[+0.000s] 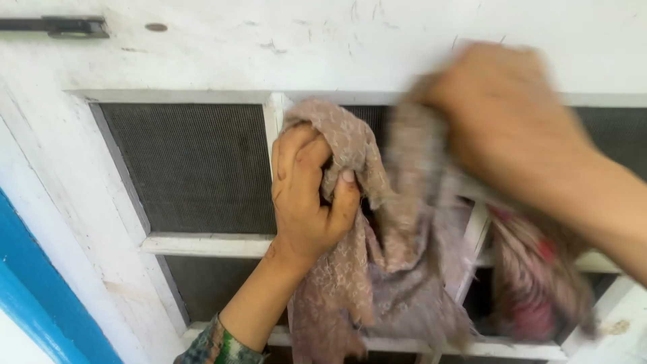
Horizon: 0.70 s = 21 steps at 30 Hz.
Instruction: Wiping down the frame and screen of a white paneled door with a cloth.
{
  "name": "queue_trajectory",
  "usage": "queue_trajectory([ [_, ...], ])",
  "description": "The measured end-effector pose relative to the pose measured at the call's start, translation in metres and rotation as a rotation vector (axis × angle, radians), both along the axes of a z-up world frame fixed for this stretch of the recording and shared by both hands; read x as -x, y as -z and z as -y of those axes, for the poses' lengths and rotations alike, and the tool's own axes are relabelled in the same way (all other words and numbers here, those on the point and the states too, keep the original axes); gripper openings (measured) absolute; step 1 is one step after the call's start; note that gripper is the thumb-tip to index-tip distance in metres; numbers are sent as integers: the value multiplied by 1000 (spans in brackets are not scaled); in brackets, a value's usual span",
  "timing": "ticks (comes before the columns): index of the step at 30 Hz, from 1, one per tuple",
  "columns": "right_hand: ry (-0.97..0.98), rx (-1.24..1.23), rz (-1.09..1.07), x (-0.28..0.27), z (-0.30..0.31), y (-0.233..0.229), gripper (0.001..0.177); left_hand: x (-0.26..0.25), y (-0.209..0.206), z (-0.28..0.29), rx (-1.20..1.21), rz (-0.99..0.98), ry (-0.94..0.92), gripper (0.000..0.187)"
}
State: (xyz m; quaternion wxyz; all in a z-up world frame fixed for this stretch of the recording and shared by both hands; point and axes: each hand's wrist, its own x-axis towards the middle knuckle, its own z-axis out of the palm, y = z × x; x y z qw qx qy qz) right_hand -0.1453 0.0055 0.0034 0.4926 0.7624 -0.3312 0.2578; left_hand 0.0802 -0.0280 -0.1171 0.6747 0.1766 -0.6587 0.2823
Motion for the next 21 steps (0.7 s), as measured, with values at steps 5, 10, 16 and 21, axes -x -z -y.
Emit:
queue_trajectory([
  [5, -569, 185, -153, -82, 16, -14, 10, 1, -2, -6, 57, -121, -48, 32],
  [10, -575, 110, -223, -44, 1, -21, 16, 0, -3, -4, 21, -143, -51, 36],
  [16, -131, 100, -192, 61, -11, -10, 27, -1, -4, -3, 30, -96, -33, 32],
  [21, -120, 107, -183, 3, -7, -11, 23, -1, 2, 1, 46, -133, 18, 30],
])
